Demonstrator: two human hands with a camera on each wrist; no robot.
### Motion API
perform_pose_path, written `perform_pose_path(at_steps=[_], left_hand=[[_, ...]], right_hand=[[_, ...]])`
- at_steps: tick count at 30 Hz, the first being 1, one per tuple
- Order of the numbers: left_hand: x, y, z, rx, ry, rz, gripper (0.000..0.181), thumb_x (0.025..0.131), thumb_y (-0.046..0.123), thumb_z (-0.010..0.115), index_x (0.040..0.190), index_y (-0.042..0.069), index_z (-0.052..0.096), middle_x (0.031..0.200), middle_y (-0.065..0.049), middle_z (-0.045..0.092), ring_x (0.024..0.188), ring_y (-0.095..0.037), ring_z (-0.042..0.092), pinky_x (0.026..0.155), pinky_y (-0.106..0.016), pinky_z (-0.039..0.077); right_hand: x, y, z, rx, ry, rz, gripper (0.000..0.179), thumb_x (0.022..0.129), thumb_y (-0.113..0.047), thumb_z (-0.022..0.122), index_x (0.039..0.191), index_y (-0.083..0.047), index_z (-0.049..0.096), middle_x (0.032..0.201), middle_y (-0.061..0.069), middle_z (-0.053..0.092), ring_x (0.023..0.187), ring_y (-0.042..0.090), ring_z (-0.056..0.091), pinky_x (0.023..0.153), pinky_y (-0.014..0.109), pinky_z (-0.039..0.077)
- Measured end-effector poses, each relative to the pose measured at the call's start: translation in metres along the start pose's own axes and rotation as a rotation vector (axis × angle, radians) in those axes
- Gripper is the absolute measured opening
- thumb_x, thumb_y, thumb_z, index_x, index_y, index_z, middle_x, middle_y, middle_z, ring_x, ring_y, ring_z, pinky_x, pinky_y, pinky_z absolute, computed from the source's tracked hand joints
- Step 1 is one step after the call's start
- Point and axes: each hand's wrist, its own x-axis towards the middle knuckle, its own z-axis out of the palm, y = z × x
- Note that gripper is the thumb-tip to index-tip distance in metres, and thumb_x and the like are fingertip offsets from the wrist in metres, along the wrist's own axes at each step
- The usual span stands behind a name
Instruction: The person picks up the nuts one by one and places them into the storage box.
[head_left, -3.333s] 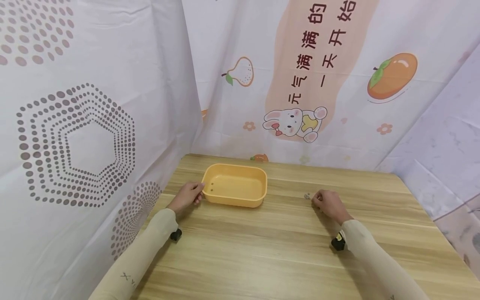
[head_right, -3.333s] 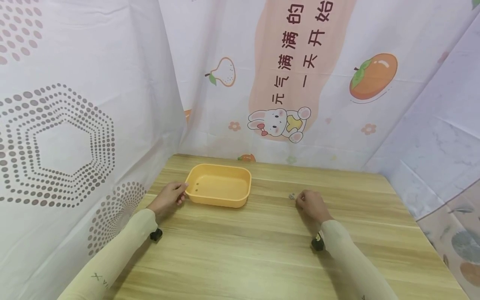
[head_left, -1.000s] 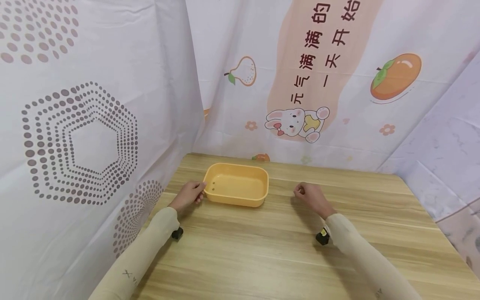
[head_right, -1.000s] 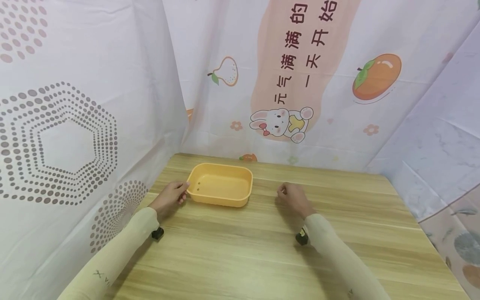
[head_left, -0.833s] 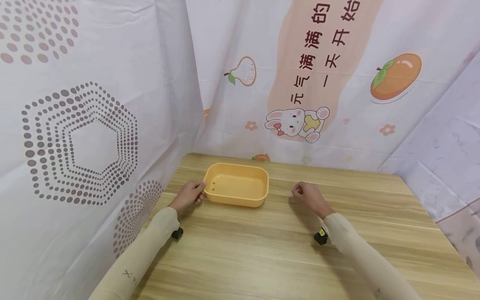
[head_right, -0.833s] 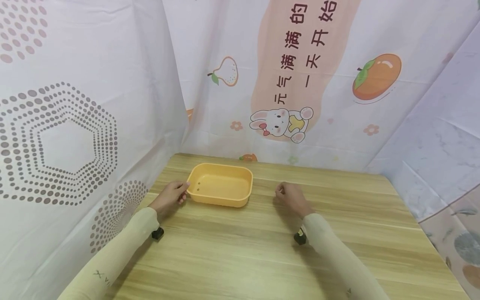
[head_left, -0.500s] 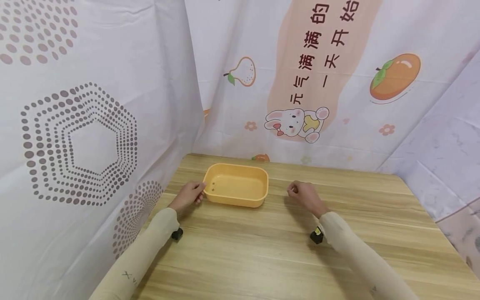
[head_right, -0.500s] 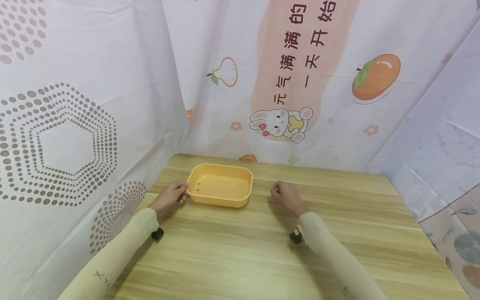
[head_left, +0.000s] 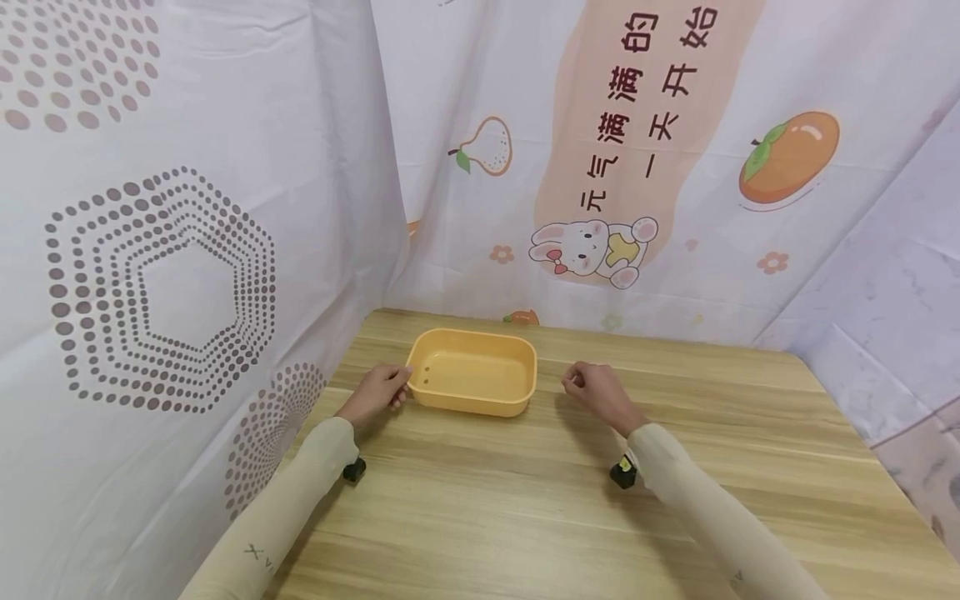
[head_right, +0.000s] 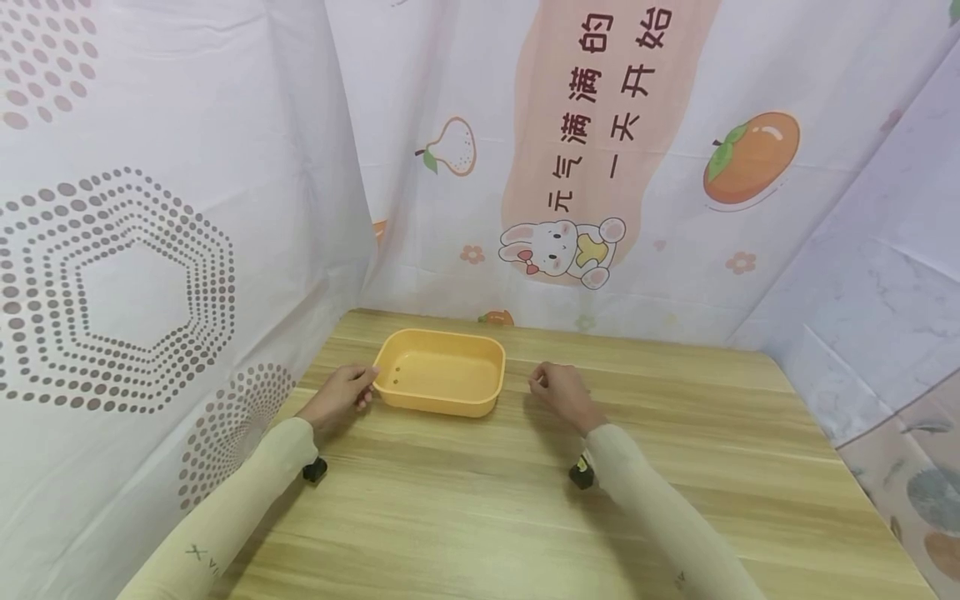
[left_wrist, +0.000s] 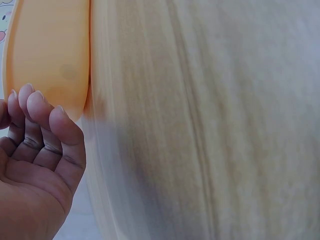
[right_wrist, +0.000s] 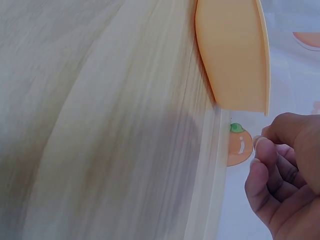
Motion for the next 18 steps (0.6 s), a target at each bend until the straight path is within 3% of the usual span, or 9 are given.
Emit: perform_pose_path(at_steps=[18], left_hand=[[0.002, -0.002, -0.001, 0.012, -0.003, 0.001, 0.041, 0.112, 0.033, 0.048, 0.097, -0.001, 0.065, 0.078, -0.008, 0.062, 0.063, -0.014, 0.056, 0.057, -0.025, 0.052]], right_hand=[[0.01, -0.024, 0.011, 0.045, -0.023, -0.001, 0.007, 0.097, -0.012, 0.069, 0.095, -0.006, 0.073, 0.078, -0.001, 0.069, 0.065, 0.01, 0.059, 0.061, 0.028, 0.051]])
